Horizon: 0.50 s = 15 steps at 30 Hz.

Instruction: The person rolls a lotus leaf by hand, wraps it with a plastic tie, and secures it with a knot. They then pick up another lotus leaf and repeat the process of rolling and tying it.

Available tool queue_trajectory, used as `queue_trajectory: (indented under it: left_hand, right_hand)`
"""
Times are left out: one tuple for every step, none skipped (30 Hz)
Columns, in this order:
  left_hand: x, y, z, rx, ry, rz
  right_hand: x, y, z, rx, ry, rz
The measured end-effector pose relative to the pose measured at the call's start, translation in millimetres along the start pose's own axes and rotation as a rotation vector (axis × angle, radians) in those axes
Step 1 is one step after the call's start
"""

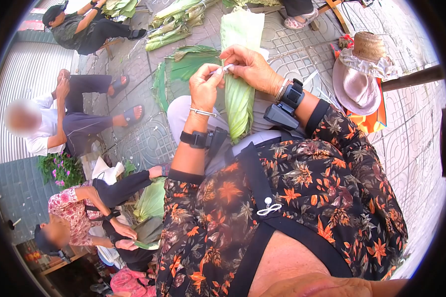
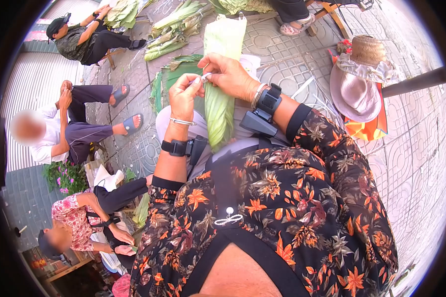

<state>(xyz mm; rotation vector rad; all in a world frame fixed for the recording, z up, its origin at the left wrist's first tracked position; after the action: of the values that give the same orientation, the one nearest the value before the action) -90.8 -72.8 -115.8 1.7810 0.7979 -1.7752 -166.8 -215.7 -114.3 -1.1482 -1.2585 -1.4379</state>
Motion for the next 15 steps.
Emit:
queue_trajectory:
  left_hand:
    - [1.4,0.4,0.2,-0.002,0.002,0.004]
    - [3.1,0.5,-0.2,-0.013,-0.007,-0.009]
    - [4.0,0.7,-0.3,-0.024,-0.017,-0.021]
    - [4.5,0.7,-0.3,-0.035,-0.026,-0.032]
    - [5.0,0.7,-0.3,-0.035,-0.04,-0.04]
    - [5.8,0.8,-0.3,-0.035,-0.055,-0.047]
    - [5.8,0.9,0.5,-0.034,-0.069,-0.053]
    - [7.0,1.9,0.2,-0.012,-0.107,-0.07]
    - [8.6,3.5,-1.2,0.009,-0.145,-0.086]
    - [10.3,5.2,-2.3,0.029,-0.183,-0.101]
    - [12.4,7.0,-3.3,0.026,-0.185,-0.121]
    - [12.6,7.8,-2.9,0.022,-0.188,-0.14]
    - [12.5,8.1,-2.7,0.02,-0.189,-0.159]
    - [11.7,8.4,-2.6,0.019,-0.206,-0.164]
    - [11.6,8.4,-2.6,0.019,-0.222,-0.169]
  right_hand:
    - [2.5,0.4,-1.7,0.012,0.031,0.041]
    - [2.0,0.6,-2.5,0.045,0.07,0.06]
    - [1.2,1.2,-3.7,0.078,0.109,0.079]
    - [0.7,1.8,-4.5,0.111,0.148,0.099]
    - [1.1,2.9,-5.1,0.13,0.164,0.105]
    - [1.5,3.8,-5.7,0.149,0.18,0.11]
    - [1.8,3.4,-6.1,0.167,0.196,0.115]
    - [0.4,2.5,-6.2,0.151,0.187,0.094]
    - [-1.3,1.3,-5.4,0.135,0.178,0.073]
    - [-1.9,0.7,-4.7,0.121,0.169,0.052]
    - [-2.0,0.1,-3.9,0.093,0.108,0.046]
    - [0.2,-1.5,-1.8,0.065,0.048,0.04]
    - [1.9,-2.5,-0.5,0.035,-0.014,0.032]
    - [1.8,-2.4,-0.2,0.025,-0.05,0.027]
    - [0.6,-2.3,0.2,0.014,-0.088,0.021]
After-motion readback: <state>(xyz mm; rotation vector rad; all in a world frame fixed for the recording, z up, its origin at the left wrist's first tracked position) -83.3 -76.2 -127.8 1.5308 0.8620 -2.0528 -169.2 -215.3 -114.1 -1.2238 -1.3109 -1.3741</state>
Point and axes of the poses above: each hand's wrist, its own y-axis towards the middle knuckle, its own z-axis out of the palm, x = y × z, the point moved 2 cm from there along y, towards the middle knuckle, and after that the axes turned 7 degrees about x, right-handed, at the moved point
